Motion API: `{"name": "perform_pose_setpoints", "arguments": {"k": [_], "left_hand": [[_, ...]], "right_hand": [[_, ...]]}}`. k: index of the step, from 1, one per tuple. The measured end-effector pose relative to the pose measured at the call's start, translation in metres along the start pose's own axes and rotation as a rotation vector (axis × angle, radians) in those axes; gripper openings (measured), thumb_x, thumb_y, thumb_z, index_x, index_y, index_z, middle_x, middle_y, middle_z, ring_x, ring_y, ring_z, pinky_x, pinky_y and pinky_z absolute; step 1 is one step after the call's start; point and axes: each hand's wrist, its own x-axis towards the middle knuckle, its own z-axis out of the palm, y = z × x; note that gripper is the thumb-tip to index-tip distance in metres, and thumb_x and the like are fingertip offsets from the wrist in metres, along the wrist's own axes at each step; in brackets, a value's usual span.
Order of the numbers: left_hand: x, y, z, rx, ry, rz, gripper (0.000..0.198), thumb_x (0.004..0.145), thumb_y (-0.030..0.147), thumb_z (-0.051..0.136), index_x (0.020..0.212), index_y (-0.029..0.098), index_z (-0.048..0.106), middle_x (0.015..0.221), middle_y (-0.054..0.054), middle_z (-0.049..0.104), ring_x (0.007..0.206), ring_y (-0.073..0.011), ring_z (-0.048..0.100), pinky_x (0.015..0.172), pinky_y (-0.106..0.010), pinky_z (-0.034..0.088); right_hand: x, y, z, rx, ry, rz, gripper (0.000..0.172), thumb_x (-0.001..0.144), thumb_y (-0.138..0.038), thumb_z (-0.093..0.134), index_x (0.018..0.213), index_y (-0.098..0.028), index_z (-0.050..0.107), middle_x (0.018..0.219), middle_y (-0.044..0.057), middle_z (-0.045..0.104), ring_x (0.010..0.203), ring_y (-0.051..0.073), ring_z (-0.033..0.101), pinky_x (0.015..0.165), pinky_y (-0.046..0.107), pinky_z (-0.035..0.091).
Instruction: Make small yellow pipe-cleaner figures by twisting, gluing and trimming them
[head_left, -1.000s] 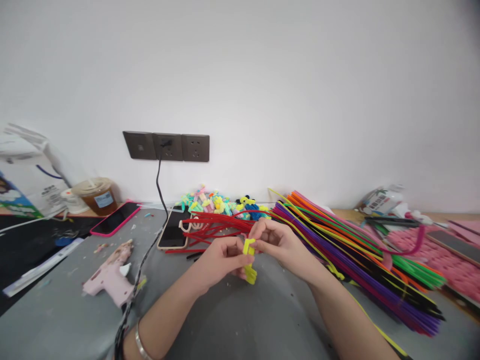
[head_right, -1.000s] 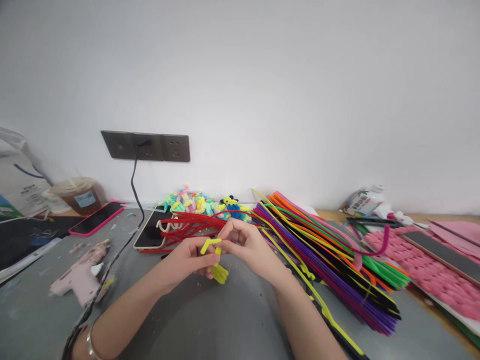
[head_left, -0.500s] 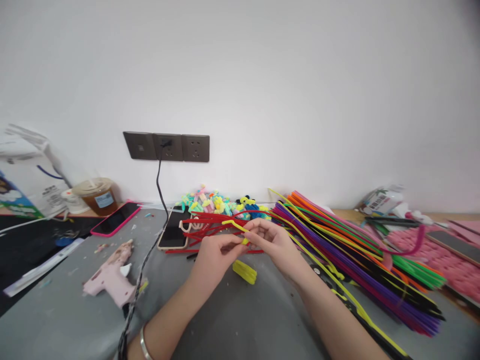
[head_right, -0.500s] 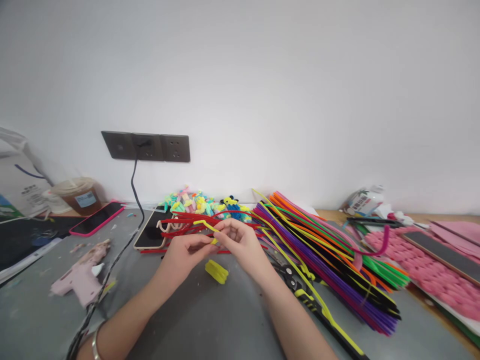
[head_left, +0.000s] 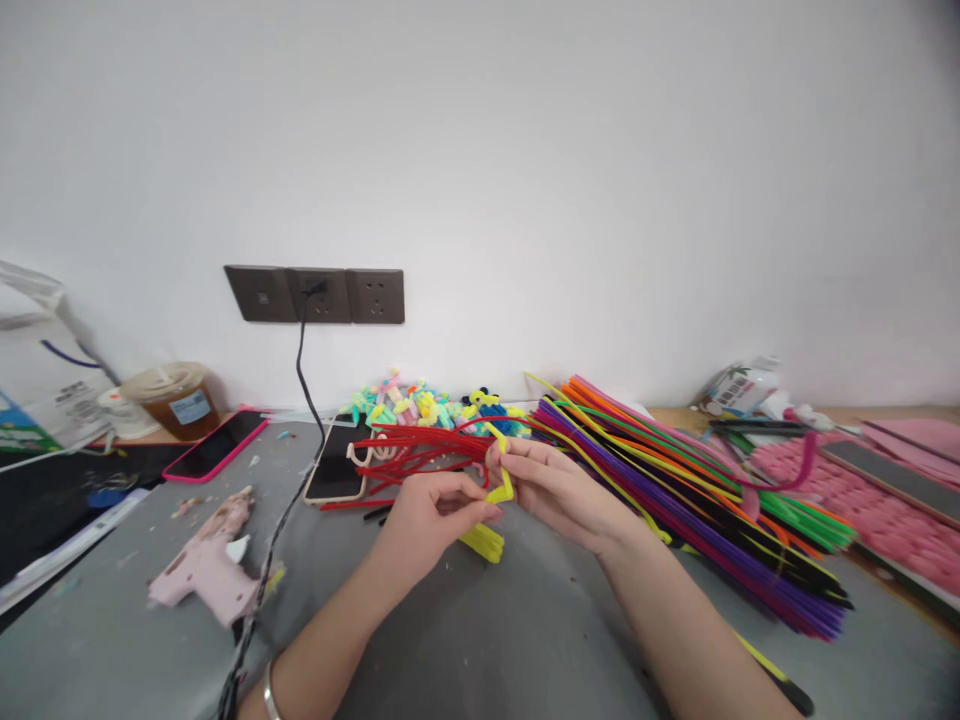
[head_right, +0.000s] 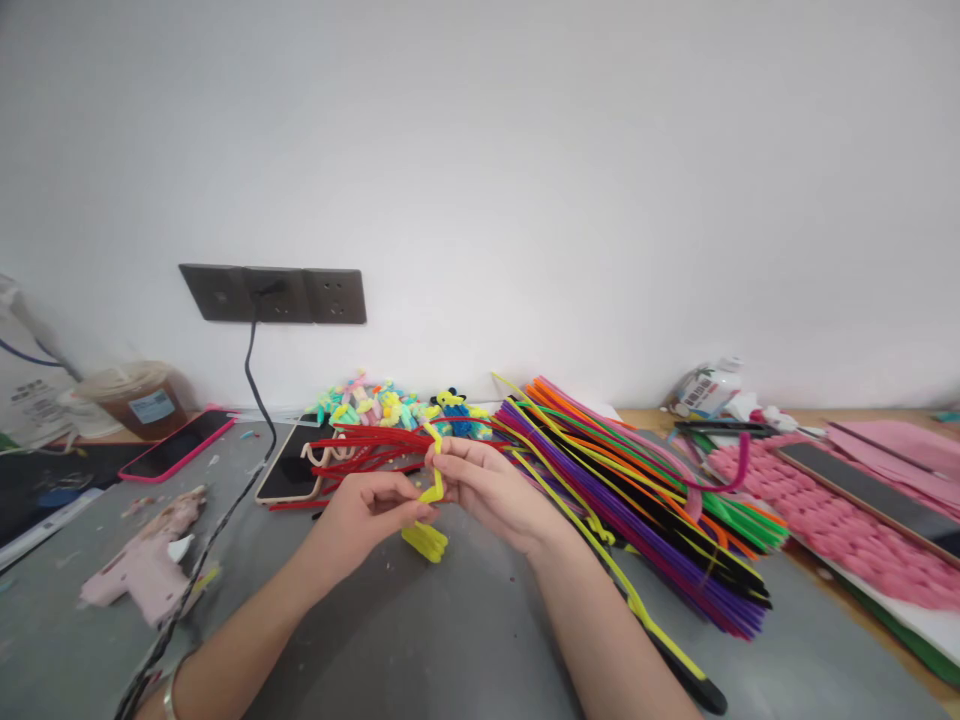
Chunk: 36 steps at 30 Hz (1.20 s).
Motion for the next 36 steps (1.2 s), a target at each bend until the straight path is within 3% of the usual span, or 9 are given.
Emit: {"name": "perform_pose_setpoints", "arguments": {"k": [6, 10, 14, 19, 23, 25, 28, 31, 36], "left_hand": [[0.002, -0.001, -0.003, -0.082, -0.020, 0.002, 0.021, 0.074, 0.036, 0.075, 0.073, 0.016, 0.071, 0.077, -0.007, 0.079, 0.077, -0.0211, 0.074, 0.069, -0.026, 0.052], [0.003, -0.003, -0.005, -0.071, -0.037, -0.033, 0.025, 0.075, 0.040, 0.074, 0.074, 0.016, 0.071, 0.076, -0.007, 0.079, 0.074, -0.0202, 0.073, 0.069, -0.027, 0.054], [0.003, -0.004, -0.005, -0.077, 0.013, -0.065, 0.028, 0.072, 0.043, 0.076, 0.073, 0.015, 0.070, 0.075, -0.007, 0.078, 0.070, -0.0188, 0.073, 0.069, -0.026, 0.055], [0.005, -0.004, -0.007, -0.090, 0.026, -0.120, 0.035, 0.068, 0.047, 0.078, 0.073, 0.013, 0.072, 0.072, -0.008, 0.078, 0.063, -0.0176, 0.071, 0.064, -0.026, 0.055], [0.005, 0.000, -0.010, -0.136, -0.033, -0.184, 0.037, 0.068, 0.047, 0.079, 0.076, 0.011, 0.074, 0.073, -0.010, 0.078, 0.062, -0.0179, 0.071, 0.064, -0.026, 0.055], [0.004, 0.003, -0.011, -0.198, -0.068, -0.205, 0.036, 0.068, 0.045, 0.080, 0.077, 0.011, 0.075, 0.073, -0.010, 0.077, 0.063, -0.0176, 0.071, 0.064, -0.026, 0.055], [0.001, 0.009, -0.012, -0.287, -0.098, -0.230, 0.033, 0.068, 0.043, 0.081, 0.076, 0.012, 0.075, 0.073, -0.009, 0.077, 0.061, -0.0153, 0.070, 0.063, -0.024, 0.053], [-0.001, 0.012, -0.012, -0.352, -0.083, -0.243, 0.031, 0.066, 0.041, 0.083, 0.074, 0.012, 0.075, 0.071, -0.008, 0.077, 0.060, -0.0133, 0.068, 0.063, -0.023, 0.051], [0.001, 0.010, -0.014, -0.400, -0.028, -0.209, 0.032, 0.065, 0.042, 0.084, 0.077, 0.013, 0.077, 0.074, -0.007, 0.077, 0.064, -0.0125, 0.067, 0.066, -0.023, 0.051]], "right_hand": [[0.002, 0.000, 0.002, 0.101, 0.121, -0.068, 0.030, 0.069, -0.037, 0.084, 0.076, -0.017, 0.063, 0.063, -0.005, 0.055, 0.055, 0.007, 0.049, 0.056, 0.018, 0.041], [0.002, 0.003, 0.007, 0.040, 0.178, -0.138, 0.031, 0.071, -0.040, 0.081, 0.075, -0.019, 0.058, 0.066, -0.005, 0.056, 0.056, 0.008, 0.050, 0.055, 0.019, 0.040], [0.006, 0.008, -0.004, -0.310, 0.221, -0.236, 0.033, 0.079, -0.049, 0.070, 0.076, -0.020, 0.054, 0.065, -0.002, 0.059, 0.059, 0.012, 0.055, 0.061, 0.025, 0.045], [0.010, 0.011, -0.024, -0.890, 0.486, -0.462, 0.029, 0.084, -0.041, 0.064, 0.102, -0.020, 0.056, 0.089, 0.007, 0.066, 0.076, 0.022, 0.062, 0.075, 0.038, 0.051], [0.004, 0.001, -0.016, -1.145, 0.232, -0.696, 0.024, 0.093, -0.022, 0.051, 0.115, -0.024, 0.061, 0.125, 0.010, 0.063, 0.117, 0.026, 0.056, 0.100, 0.046, 0.042], [0.000, -0.004, -0.009, -1.204, 0.110, -0.736, 0.026, 0.093, -0.016, 0.050, 0.111, -0.027, 0.065, 0.129, 0.008, 0.063, 0.125, 0.026, 0.052, 0.104, 0.047, 0.037], [-0.002, -0.006, -0.005, -1.191, 0.095, -0.767, 0.020, 0.092, -0.016, 0.055, 0.100, -0.028, 0.069, 0.109, 0.006, 0.073, 0.116, 0.026, 0.059, 0.100, 0.047, 0.039], [-0.002, -0.004, -0.006, -1.162, 0.178, -0.770, 0.012, 0.090, -0.020, 0.061, 0.093, -0.027, 0.070, 0.086, 0.004, 0.076, 0.089, 0.025, 0.066, 0.090, 0.045, 0.042], [-0.003, 0.001, -0.002, -1.179, 0.246, -0.787, 0.011, 0.090, -0.020, 0.060, 0.092, -0.027, 0.069, 0.073, 0.001, 0.074, 0.065, 0.019, 0.057, 0.079, 0.041, 0.042]]}}
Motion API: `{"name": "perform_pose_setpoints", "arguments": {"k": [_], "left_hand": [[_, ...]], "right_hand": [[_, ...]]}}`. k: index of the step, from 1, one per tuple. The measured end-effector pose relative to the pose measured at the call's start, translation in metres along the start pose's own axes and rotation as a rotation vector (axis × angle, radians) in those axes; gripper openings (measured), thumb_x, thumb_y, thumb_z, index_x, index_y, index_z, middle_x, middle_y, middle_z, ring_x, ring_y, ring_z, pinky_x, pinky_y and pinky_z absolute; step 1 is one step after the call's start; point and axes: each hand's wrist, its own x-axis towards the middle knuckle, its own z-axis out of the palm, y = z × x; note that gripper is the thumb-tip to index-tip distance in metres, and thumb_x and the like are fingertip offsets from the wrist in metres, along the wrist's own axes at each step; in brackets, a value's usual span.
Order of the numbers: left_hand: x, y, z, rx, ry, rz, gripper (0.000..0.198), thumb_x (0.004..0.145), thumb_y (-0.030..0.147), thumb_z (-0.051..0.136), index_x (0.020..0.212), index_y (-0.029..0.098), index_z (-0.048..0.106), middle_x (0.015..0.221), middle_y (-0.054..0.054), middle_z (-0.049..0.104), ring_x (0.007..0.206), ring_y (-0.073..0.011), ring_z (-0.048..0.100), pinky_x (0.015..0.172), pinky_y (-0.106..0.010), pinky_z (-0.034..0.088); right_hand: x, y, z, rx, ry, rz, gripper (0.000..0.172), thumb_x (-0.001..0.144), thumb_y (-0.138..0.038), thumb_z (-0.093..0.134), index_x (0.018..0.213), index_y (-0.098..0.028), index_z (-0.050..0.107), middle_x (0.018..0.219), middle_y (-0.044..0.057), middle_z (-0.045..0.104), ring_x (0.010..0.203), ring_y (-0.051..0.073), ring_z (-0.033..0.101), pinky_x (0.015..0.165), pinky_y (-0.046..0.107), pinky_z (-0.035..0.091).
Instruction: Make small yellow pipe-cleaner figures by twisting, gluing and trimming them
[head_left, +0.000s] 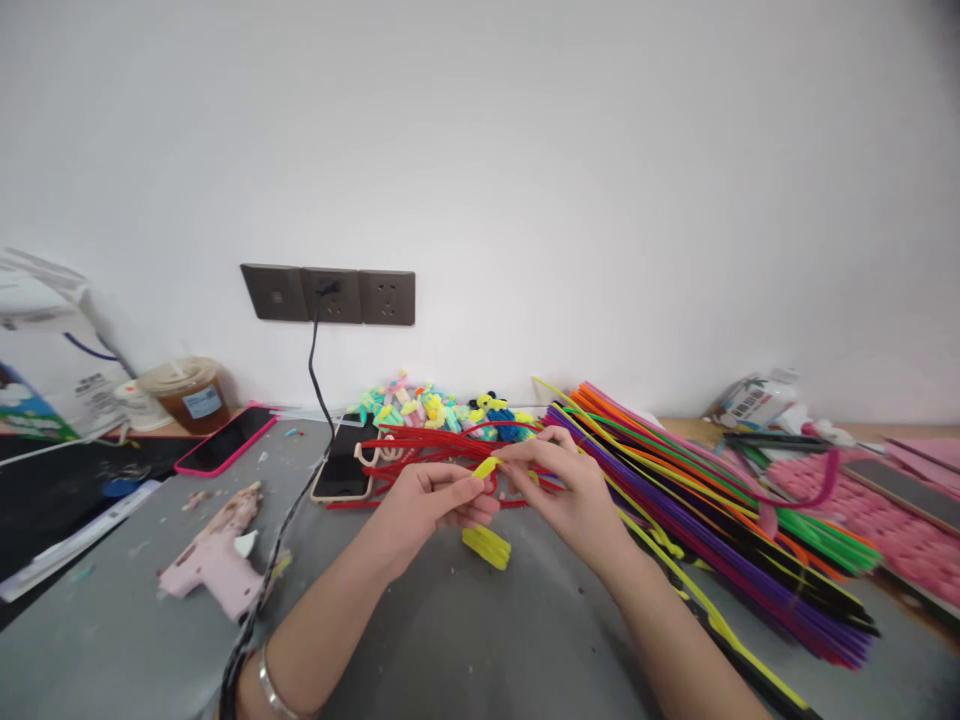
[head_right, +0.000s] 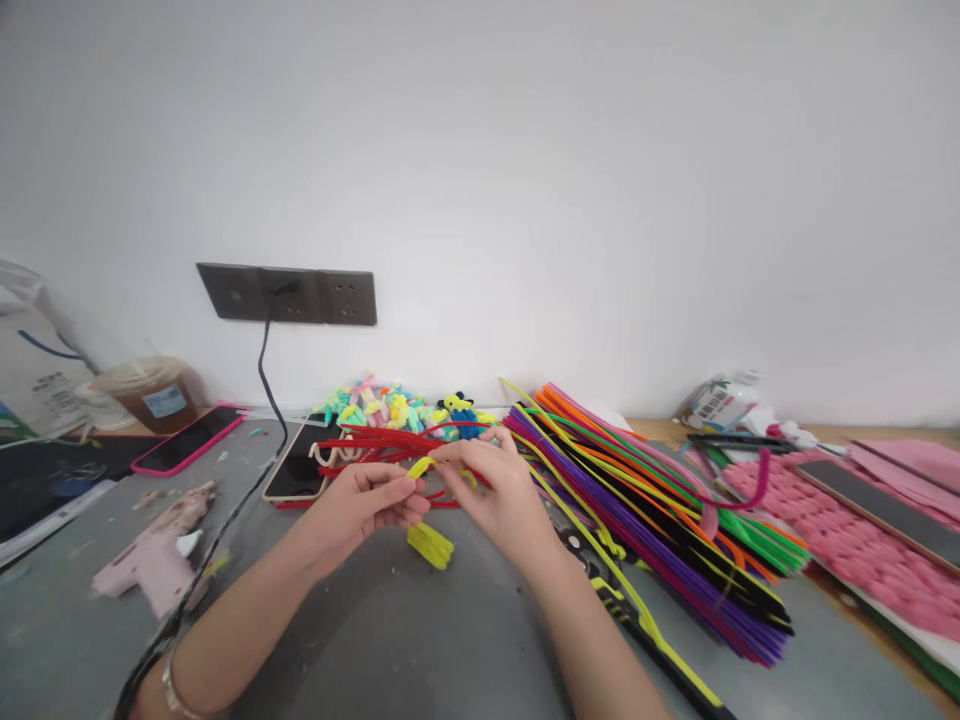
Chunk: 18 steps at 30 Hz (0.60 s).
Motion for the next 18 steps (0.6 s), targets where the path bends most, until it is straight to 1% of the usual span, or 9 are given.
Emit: {"name": "perform_pose_setpoints", "arguments": {"k": [3, 7, 11, 14, 18], "left_hand": [[0.003, -0.003, -0.002, 0.000, 0.032, 0.035, 0.031, 0.068, 0.043, 0.082, 0.080, 0.014, 0.077, 0.077, -0.008, 0.078, 0.067, -0.0129, 0.068, 0.066, -0.023, 0.050], [0.005, -0.006, 0.000, -0.007, 0.077, 0.064, 0.032, 0.069, 0.043, 0.081, 0.082, 0.014, 0.077, 0.075, -0.007, 0.077, 0.069, -0.0144, 0.069, 0.067, -0.023, 0.049], [0.004, -0.006, 0.004, 0.038, 0.090, 0.073, 0.034, 0.068, 0.045, 0.081, 0.077, 0.013, 0.074, 0.072, -0.006, 0.075, 0.073, -0.0175, 0.070, 0.064, -0.023, 0.048], [0.002, -0.005, 0.005, 0.083, 0.094, 0.087, 0.034, 0.068, 0.047, 0.080, 0.075, 0.014, 0.073, 0.075, -0.006, 0.075, 0.076, -0.0176, 0.069, 0.062, -0.022, 0.046], [0.001, -0.003, 0.006, 0.122, 0.106, 0.091, 0.035, 0.068, 0.049, 0.079, 0.075, 0.015, 0.072, 0.075, -0.005, 0.076, 0.075, -0.0175, 0.068, 0.059, -0.022, 0.044]], "right_hand": [[-0.002, -0.006, 0.006, 0.013, 0.013, 0.045, 0.010, 0.089, -0.021, 0.060, 0.088, -0.026, 0.069, 0.067, 0.002, 0.070, 0.064, 0.020, 0.052, 0.071, 0.038, 0.043], [-0.004, -0.010, 0.019, 0.099, 0.041, 0.170, 0.008, 0.087, -0.026, 0.060, 0.083, -0.023, 0.067, 0.066, 0.004, 0.067, 0.068, 0.022, 0.056, 0.064, 0.034, 0.045], [-0.007, -0.011, 0.028, 0.208, 0.040, 0.292, 0.014, 0.087, -0.029, 0.061, 0.074, -0.022, 0.060, 0.064, 0.002, 0.062, 0.061, 0.018, 0.055, 0.058, 0.030, 0.043], [-0.005, -0.013, 0.029, 0.326, 0.015, 0.356, 0.017, 0.087, -0.032, 0.060, 0.074, -0.022, 0.056, 0.060, -0.001, 0.057, 0.054, 0.015, 0.054, 0.055, 0.028, 0.042], [-0.001, -0.017, 0.025, 0.499, -0.010, 0.439, 0.022, 0.087, -0.041, 0.061, 0.080, -0.022, 0.053, 0.056, -0.004, 0.056, 0.051, 0.014, 0.057, 0.054, 0.027, 0.044]]}}
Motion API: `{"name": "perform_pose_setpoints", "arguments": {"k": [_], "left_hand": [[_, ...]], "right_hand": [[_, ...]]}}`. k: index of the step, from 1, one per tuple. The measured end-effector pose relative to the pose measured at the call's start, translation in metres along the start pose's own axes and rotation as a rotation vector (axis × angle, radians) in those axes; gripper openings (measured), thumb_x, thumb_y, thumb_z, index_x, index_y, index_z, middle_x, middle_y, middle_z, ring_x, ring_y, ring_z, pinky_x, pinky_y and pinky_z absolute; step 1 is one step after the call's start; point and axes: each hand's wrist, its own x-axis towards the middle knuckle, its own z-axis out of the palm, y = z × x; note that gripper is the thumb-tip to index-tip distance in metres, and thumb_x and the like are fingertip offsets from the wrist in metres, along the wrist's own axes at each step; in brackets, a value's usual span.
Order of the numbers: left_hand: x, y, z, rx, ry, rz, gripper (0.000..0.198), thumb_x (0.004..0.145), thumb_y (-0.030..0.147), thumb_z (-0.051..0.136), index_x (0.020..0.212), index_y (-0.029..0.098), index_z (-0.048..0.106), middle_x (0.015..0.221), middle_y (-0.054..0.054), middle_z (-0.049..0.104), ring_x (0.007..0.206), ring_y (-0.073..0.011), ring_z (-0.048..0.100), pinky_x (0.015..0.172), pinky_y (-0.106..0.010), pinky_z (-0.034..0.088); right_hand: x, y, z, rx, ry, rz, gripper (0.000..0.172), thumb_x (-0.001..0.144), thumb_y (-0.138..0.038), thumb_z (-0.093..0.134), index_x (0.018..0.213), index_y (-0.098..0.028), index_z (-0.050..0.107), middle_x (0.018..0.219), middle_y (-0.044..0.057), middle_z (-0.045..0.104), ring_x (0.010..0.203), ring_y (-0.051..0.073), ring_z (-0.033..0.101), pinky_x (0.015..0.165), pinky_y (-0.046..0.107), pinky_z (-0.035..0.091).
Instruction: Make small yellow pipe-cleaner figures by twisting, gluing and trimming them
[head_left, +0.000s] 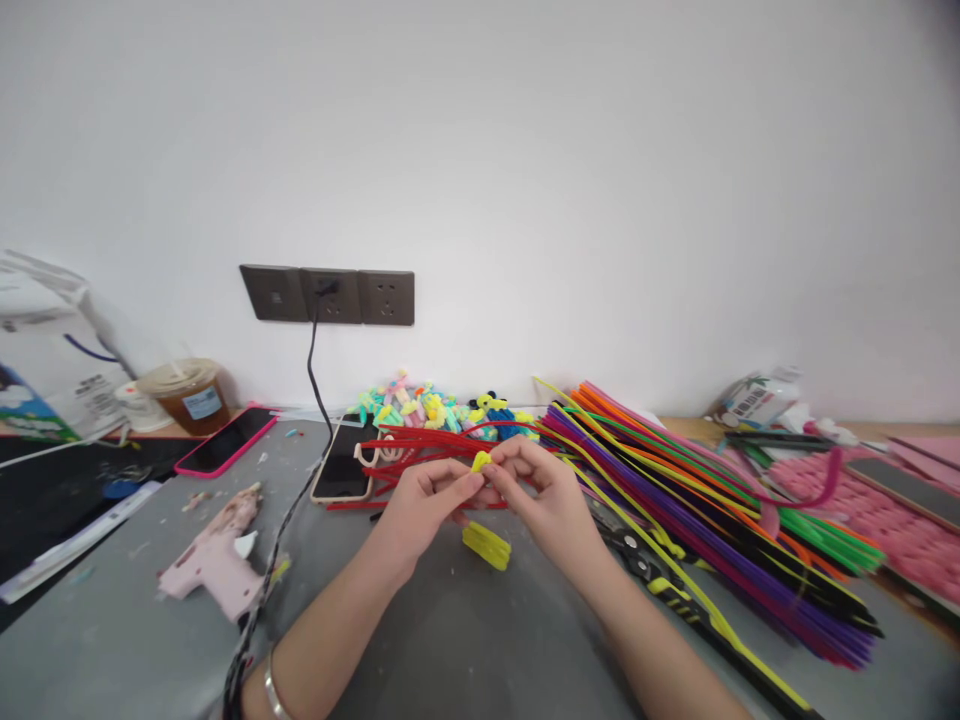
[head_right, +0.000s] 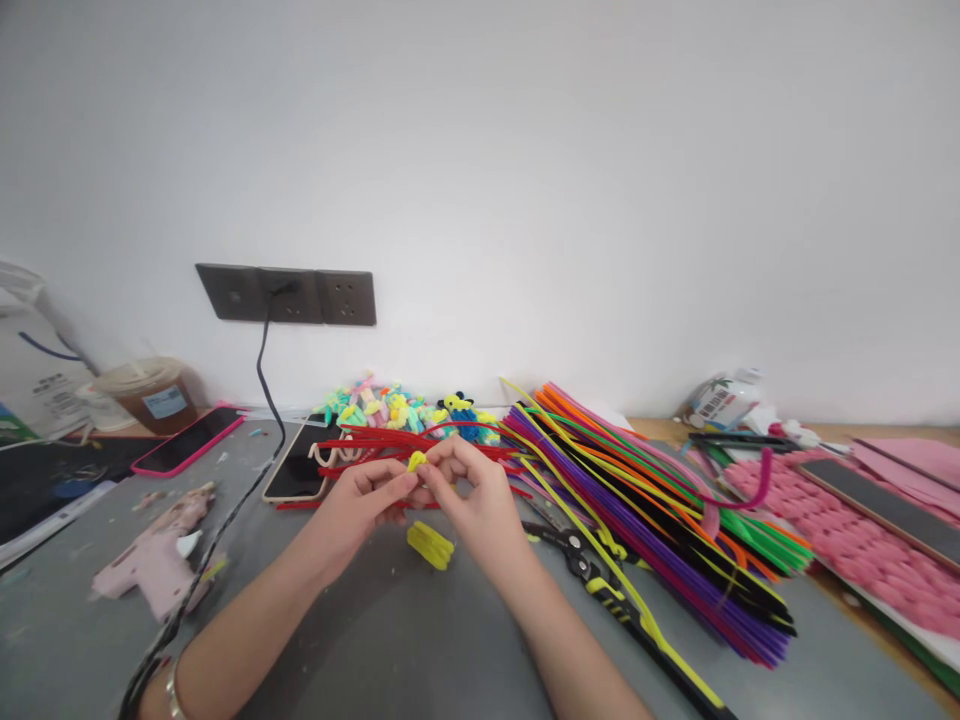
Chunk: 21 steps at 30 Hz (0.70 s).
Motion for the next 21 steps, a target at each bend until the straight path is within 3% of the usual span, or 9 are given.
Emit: {"name": "perform_pose_setpoints", "arguments": {"k": [4, 9, 21], "left_hand": [[0.0001, -0.0009, 0.0006, 0.008, 0.001, 0.018, 0.036, 0.069, 0.051, 0.078, 0.075, 0.015, 0.072, 0.077, -0.007, 0.077, 0.076, -0.0184, 0.069, 0.058, -0.022, 0.043], [-0.0009, -0.0006, 0.0021, 0.021, 0.035, 0.022, 0.037, 0.068, 0.051, 0.078, 0.074, 0.015, 0.071, 0.076, -0.008, 0.078, 0.073, -0.0178, 0.070, 0.055, -0.022, 0.041], [-0.0016, 0.0009, 0.0040, 0.007, 0.034, 0.035, 0.037, 0.069, 0.051, 0.077, 0.072, 0.015, 0.069, 0.071, -0.006, 0.075, 0.068, -0.0167, 0.067, 0.055, -0.022, 0.039]], "right_hand": [[-0.0004, -0.0051, -0.0029, 0.062, -0.061, 0.030, 0.028, 0.089, -0.048, 0.059, 0.081, -0.022, 0.049, 0.055, -0.005, 0.054, 0.045, 0.011, 0.049, 0.047, 0.023, 0.037], [-0.0024, -0.0056, -0.0057, 0.087, -0.124, 0.028, 0.026, 0.094, -0.047, 0.051, 0.086, -0.022, 0.046, 0.051, -0.008, 0.049, 0.046, 0.010, 0.044, 0.049, 0.023, 0.035], [-0.0037, -0.0081, -0.0003, 0.131, -0.111, 0.083, 0.032, 0.090, -0.053, 0.055, 0.088, -0.022, 0.048, 0.049, -0.009, 0.046, 0.038, 0.008, 0.039, 0.041, 0.021, 0.030]]}}
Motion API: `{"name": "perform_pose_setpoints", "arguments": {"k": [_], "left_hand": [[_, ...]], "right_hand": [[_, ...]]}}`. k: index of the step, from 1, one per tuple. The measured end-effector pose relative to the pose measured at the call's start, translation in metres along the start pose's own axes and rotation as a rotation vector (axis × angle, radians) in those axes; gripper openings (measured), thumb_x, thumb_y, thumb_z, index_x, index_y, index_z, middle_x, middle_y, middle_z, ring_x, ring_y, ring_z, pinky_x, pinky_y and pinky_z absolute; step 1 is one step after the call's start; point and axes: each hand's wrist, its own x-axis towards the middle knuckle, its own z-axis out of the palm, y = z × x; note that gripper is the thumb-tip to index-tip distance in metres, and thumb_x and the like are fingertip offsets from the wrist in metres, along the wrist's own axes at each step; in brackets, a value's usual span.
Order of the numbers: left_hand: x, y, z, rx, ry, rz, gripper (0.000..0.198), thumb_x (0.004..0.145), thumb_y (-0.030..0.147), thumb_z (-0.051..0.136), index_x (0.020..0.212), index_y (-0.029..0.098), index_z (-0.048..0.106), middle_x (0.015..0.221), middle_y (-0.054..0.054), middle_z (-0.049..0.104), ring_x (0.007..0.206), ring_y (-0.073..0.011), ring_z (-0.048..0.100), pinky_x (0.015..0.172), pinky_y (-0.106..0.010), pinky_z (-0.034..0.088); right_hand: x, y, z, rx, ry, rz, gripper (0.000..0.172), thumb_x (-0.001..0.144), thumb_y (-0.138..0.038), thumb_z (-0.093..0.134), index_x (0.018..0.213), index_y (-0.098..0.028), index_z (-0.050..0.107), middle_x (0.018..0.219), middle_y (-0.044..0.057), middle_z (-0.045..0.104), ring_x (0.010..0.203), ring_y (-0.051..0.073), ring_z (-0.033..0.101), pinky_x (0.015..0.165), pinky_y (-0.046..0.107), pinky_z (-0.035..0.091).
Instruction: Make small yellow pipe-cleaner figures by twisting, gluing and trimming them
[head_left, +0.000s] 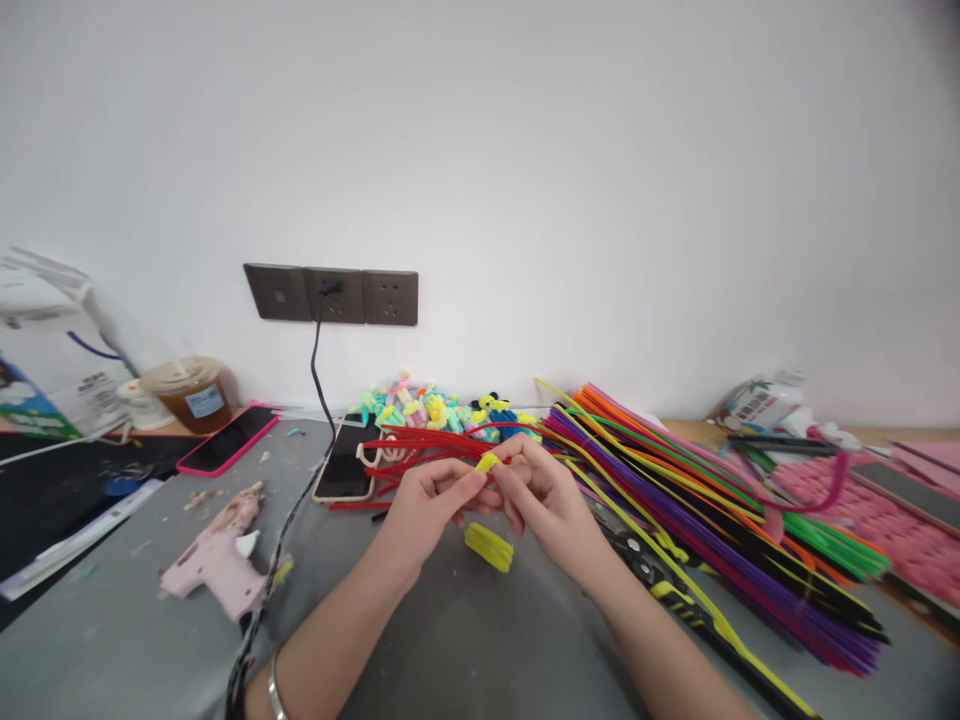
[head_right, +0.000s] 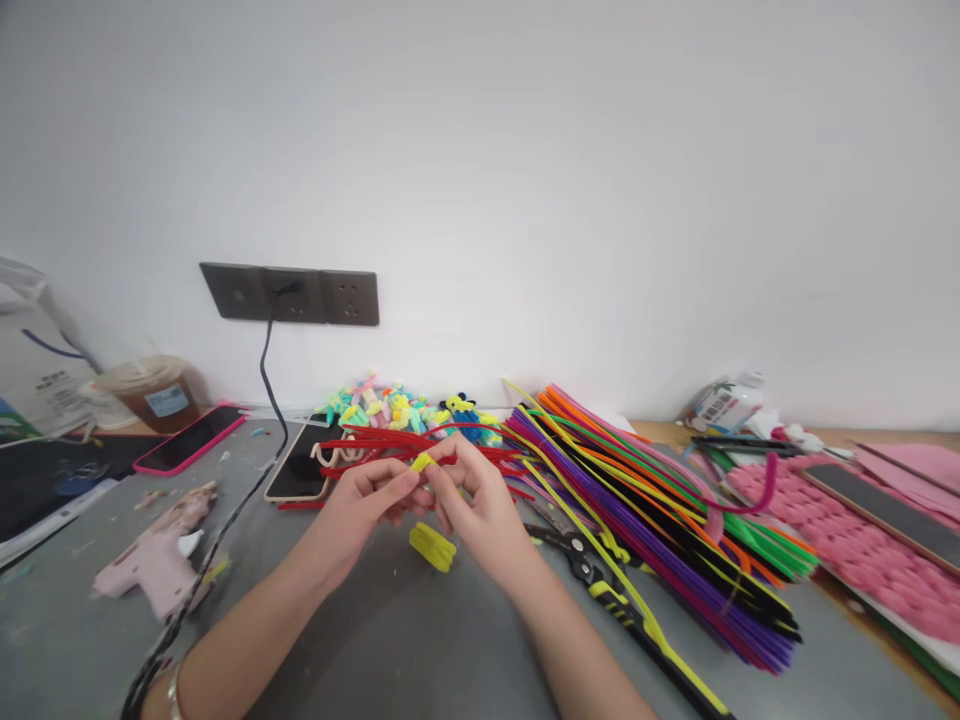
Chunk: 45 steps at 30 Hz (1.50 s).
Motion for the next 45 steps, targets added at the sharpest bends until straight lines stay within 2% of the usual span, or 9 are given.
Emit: {"name": "perform_pose_setpoints", "arguments": {"k": [10, 16, 20, 24, 27, 30, 36, 42, 45], "left_hand": [[0.001, -0.007, 0.000, 0.055, -0.032, 0.059, 0.031, 0.076, 0.047, 0.072, 0.078, 0.016, 0.070, 0.074, 0.000, 0.066, 0.070, -0.0127, 0.056, 0.060, -0.021, 0.041], [0.004, -0.003, -0.008, 0.138, -0.109, 0.032, 0.029, 0.080, 0.044, 0.069, 0.082, 0.015, 0.073, 0.072, 0.000, 0.062, 0.068, -0.0107, 0.051, 0.062, -0.020, 0.038], [0.005, -0.007, -0.008, 0.027, -0.147, -0.022, 0.034, 0.072, 0.037, 0.078, 0.094, 0.014, 0.069, 0.082, -0.003, 0.067, 0.071, -0.0118, 0.056, 0.061, -0.021, 0.042], [0.003, -0.005, -0.007, -0.018, -0.105, -0.095, 0.048, 0.064, 0.032, 0.085, 0.102, 0.014, 0.063, 0.078, -0.002, 0.070, 0.066, -0.0121, 0.061, 0.064, -0.024, 0.048], [0.003, -0.004, -0.007, -0.026, -0.109, -0.103, 0.047, 0.063, 0.031, 0.086, 0.100, 0.014, 0.064, 0.074, -0.001, 0.071, 0.062, -0.0113, 0.062, 0.063, -0.024, 0.049], [0.005, -0.006, -0.008, -0.044, -0.089, -0.059, 0.040, 0.064, 0.030, 0.085, 0.096, 0.014, 0.066, 0.071, -0.001, 0.071, 0.062, -0.0106, 0.062, 0.063, -0.023, 0.049], [0.007, -0.006, -0.009, -0.068, 0.019, -0.017, 0.035, 0.062, 0.034, 0.086, 0.089, 0.014, 0.075, 0.072, -0.001, 0.070, 0.063, -0.0089, 0.060, 0.064, -0.022, 0.048], [0.006, -0.003, -0.009, -0.113, 0.059, -0.003, 0.035, 0.058, 0.036, 0.088, 0.082, 0.015, 0.074, 0.074, -0.001, 0.071, 0.066, -0.0104, 0.062, 0.068, -0.023, 0.051], [0.006, 0.000, -0.009, -0.094, 0.041, -0.027, 0.036, 0.056, 0.035, 0.089, 0.081, 0.015, 0.074, 0.072, -0.002, 0.071, 0.064, -0.0109, 0.061, 0.064, -0.023, 0.050]], "right_hand": [[0.006, 0.001, -0.008, -0.069, 0.067, -0.080, 0.030, 0.084, -0.046, 0.066, 0.073, -0.020, 0.055, 0.063, -0.002, 0.057, 0.055, 0.011, 0.050, 0.053, 0.024, 0.040], [0.008, -0.003, -0.022, -0.066, -0.099, 0.052, 0.035, 0.083, -0.049, 0.067, 0.071, -0.018, 0.060, 0.059, -0.004, 0.052, 0.052, 0.010, 0.043, 0.051, 0.023, 0.035], [0.006, -0.004, -0.023, -0.084, -0.176, 0.088, 0.032, 0.082, -0.047, 0.068, 0.071, -0.017, 0.061, 0.061, -0.003, 0.054, 0.055, 0.010, 0.047, 0.054, 0.023, 0.037], [0.005, -0.008, -0.024, -0.125, -0.252, 0.138, 0.028, 0.084, -0.042, 0.067, 0.074, -0.017, 0.062, 0.063, -0.002, 0.057, 0.058, 0.011, 0.049, 0.056, 0.023, 0.039], [0.005, -0.008, -0.024, -0.148, -0.258, 0.127, 0.026, 0.084, -0.041, 0.066, 0.076, -0.016, 0.066, 0.068, 0.000, 0.061, 0.058, 0.011, 0.051, 0.056, 0.023, 0.041], [0.005, -0.006, -0.022, -0.172, -0.221, 0.107, 0.024, 0.087, -0.039, 0.062, 0.080, -0.016, 0.067, 0.068, 0.000, 0.063, 0.054, 0.011, 0.051, 0.054, 0.023, 0.042], [0.006, 0.001, -0.012, -0.313, -0.047, 0.016, 0.015, 0.087, -0.029, 0.058, 0.078, -0.018, 0.062, 0.060, -0.002, 0.062, 0.048, 0.012, 0.053, 0.053, 0.024, 0.041], [0.000, 0.008, -0.005, -0.628, 0.080, -0.252, 0.012, 0.089, -0.019, 0.055, 0.081, -0.021, 0.064, 0.069, 0.001, 0.069, 0.063, 0.017, 0.054, 0.064, 0.028, 0.039], [-0.001, 0.008, -0.004, -0.695, 0.115, -0.330, 0.014, 0.090, -0.017, 0.054, 0.083, -0.022, 0.065, 0.069, 0.001, 0.069, 0.064, 0.018, 0.050, 0.062, 0.028, 0.037]]}}
